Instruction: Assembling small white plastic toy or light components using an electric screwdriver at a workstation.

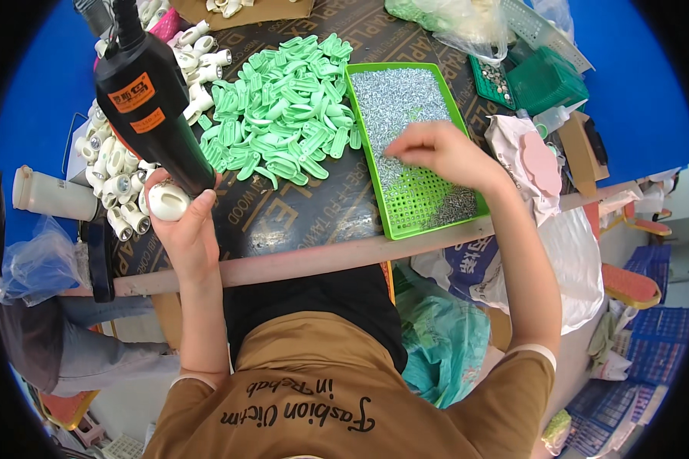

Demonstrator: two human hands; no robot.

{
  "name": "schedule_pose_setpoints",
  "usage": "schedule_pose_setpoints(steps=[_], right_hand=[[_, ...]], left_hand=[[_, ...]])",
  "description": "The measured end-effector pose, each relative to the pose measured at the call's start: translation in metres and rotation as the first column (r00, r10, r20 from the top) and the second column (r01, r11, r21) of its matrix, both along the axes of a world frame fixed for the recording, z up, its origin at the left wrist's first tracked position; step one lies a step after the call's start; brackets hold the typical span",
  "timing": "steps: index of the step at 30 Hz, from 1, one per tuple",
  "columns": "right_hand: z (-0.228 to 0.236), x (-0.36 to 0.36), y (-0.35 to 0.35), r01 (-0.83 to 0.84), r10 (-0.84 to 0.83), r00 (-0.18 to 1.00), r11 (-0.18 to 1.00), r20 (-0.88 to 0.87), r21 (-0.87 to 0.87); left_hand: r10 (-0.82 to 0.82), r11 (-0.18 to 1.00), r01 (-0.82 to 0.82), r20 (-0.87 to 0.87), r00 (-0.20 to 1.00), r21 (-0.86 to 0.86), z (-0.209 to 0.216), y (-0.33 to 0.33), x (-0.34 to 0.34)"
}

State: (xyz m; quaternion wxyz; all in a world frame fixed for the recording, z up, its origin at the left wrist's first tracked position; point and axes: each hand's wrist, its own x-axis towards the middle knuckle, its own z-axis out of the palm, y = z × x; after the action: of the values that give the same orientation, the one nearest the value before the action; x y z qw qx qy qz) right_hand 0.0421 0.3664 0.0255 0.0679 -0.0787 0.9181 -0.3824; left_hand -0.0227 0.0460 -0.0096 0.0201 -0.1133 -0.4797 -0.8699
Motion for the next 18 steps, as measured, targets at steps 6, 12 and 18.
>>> schedule_pose_setpoints(steps=[6,12,18], right_hand=[[0.016,-0.002,0.014,0.241,-0.237,0.97,0.965,0.047,-0.102],[0.005,0.022,0.004,-0.1,0.122,0.982,0.984,0.146,-0.15],[-0.002,-0.017,0.015,0.187,-0.16,0.981,0.922,0.106,-0.338]], left_hand=[[0.046,0.999,-0.046,-0.009,0.999,-0.019,-0.004,-0.001,-0.002],[-0.011,1.0,0.011,-0.002,1.0,0.008,0.004,0.003,-0.001],[0.014,1.0,-0.014,0.002,1.0,0.003,-0.001,0.005,-0.002]])
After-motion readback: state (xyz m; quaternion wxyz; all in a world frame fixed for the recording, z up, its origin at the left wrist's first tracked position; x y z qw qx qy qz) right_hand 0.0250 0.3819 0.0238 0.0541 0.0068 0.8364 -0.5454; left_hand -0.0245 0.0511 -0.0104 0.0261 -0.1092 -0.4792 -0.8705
